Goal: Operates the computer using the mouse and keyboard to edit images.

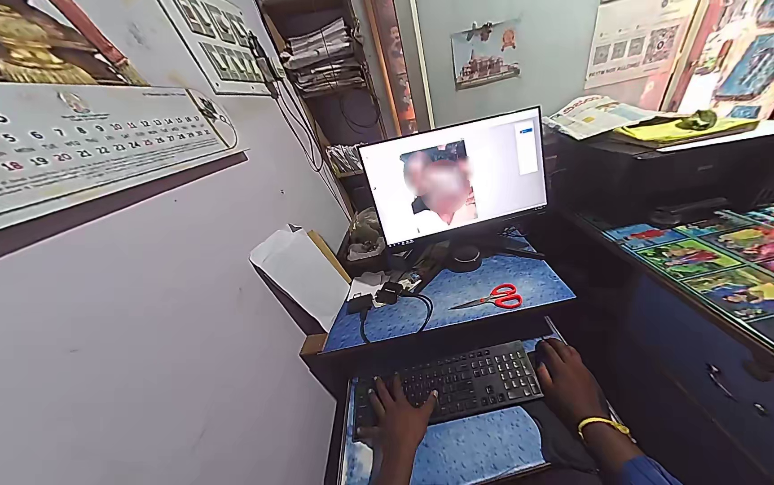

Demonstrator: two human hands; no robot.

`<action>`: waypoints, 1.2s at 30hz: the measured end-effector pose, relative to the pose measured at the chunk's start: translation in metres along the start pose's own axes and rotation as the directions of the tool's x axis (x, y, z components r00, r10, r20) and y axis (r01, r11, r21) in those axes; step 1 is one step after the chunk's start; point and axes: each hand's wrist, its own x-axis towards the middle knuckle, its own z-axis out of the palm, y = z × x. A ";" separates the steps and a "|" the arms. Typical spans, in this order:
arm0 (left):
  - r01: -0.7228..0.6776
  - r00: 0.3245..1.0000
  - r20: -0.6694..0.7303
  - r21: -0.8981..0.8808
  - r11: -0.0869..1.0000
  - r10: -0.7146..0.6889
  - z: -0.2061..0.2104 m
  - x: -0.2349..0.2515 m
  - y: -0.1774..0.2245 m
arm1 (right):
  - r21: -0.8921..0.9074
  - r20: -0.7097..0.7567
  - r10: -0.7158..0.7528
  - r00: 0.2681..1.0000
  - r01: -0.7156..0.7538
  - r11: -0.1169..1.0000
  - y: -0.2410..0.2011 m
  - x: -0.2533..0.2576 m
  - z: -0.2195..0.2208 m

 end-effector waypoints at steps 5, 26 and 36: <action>-0.134 0.986 -0.103 0.010 0.991 0.134 0.019 -0.008 -0.018 | 0.011 0.000 -0.010 1.000 0.010 1.000 0.000 -0.001 -0.001; -0.267 0.904 -0.303 0.154 0.951 0.303 0.041 -0.021 -0.037 | 0.029 -0.022 -0.073 0.997 0.074 0.997 0.002 -0.002 0.002; -0.275 0.895 -0.322 0.145 0.950 0.308 0.043 -0.021 -0.039 | 0.039 -0.034 -0.084 0.996 0.086 0.996 0.002 -0.001 0.003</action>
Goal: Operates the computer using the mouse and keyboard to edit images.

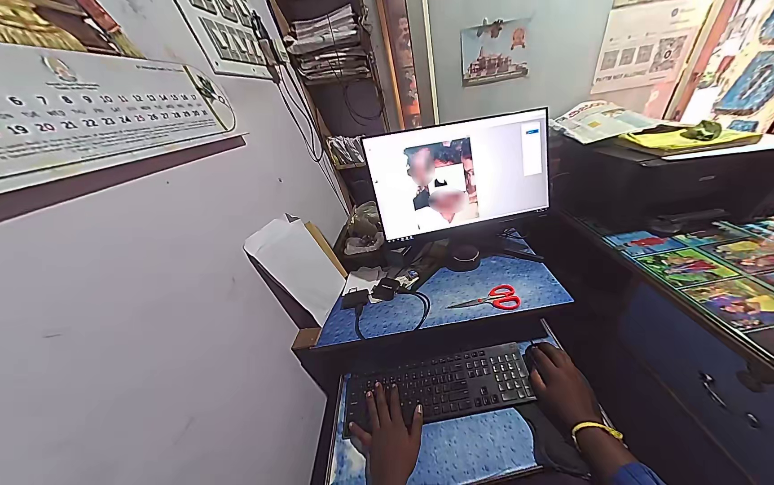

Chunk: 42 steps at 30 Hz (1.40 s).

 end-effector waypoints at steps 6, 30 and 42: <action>0.000 1.000 -0.025 -0.005 1.000 0.000 0.001 0.000 0.000 | 0.033 -0.043 -0.020 0.999 0.021 0.999 0.005 0.000 0.007; -0.033 0.997 0.074 -0.054 0.998 0.037 -0.004 0.001 -0.001 | 0.142 -0.040 -0.234 0.971 0.237 0.961 0.007 -0.007 -0.013; 0.141 0.985 0.122 -0.193 0.971 -0.119 -0.027 0.025 0.016 | 0.140 -0.020 -0.083 0.996 0.085 0.986 0.007 -0.004 -0.008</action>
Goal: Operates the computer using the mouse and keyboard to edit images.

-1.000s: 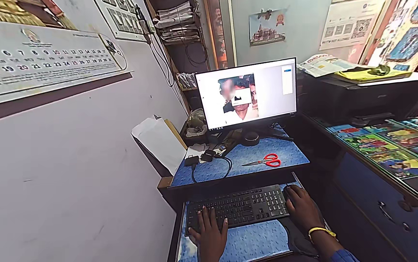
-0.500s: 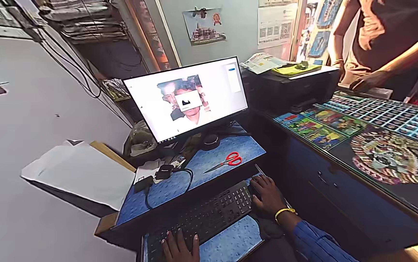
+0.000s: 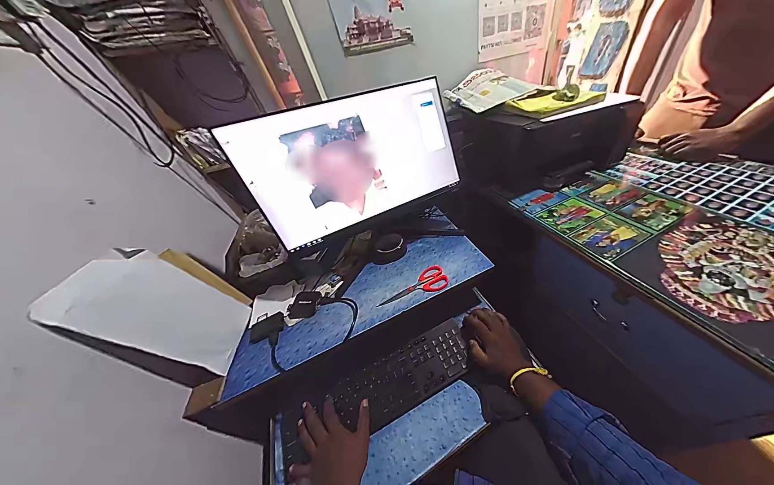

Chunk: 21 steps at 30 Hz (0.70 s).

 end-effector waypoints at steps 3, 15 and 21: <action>0.073 0.995 0.066 0.011 0.997 -0.073 -0.002 0.010 0.007 | -0.043 0.059 0.131 0.990 -0.129 0.991 -0.006 0.004 -0.001; 0.166 0.973 0.142 0.123 0.978 -0.183 -0.002 0.018 0.015 | -0.109 0.054 0.160 0.986 -0.153 0.982 -0.012 0.009 0.001; 0.006 0.994 0.109 0.091 0.996 -0.016 0.003 0.000 -0.006 | -0.146 0.030 0.187 0.982 -0.180 0.973 -0.011 0.008 0.001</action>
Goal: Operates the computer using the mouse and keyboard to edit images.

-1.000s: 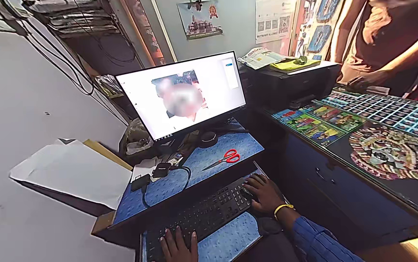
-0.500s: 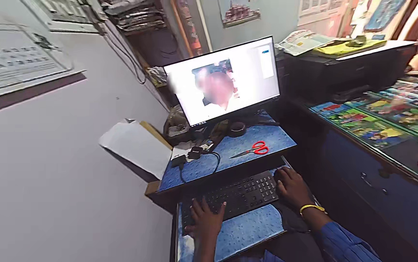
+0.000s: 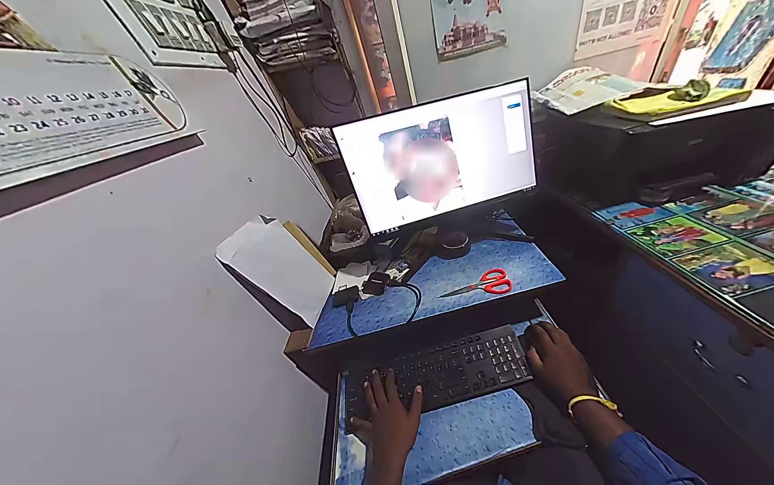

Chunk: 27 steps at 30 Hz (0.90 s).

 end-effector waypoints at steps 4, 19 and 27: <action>-0.167 0.975 -0.129 0.124 0.978 0.183 0.023 -0.017 -0.027 | 0.001 -0.004 -0.063 0.998 0.063 0.998 -0.001 0.000 0.001; -0.175 0.958 -0.202 0.158 0.972 0.205 0.029 -0.018 -0.029 | -0.010 -0.039 -0.087 0.995 0.087 0.996 0.001 -0.002 0.006; -0.183 0.958 -0.196 0.148 0.972 0.210 0.028 -0.018 -0.028 | 0.021 -0.038 -0.084 0.996 0.084 0.996 0.001 -0.002 0.005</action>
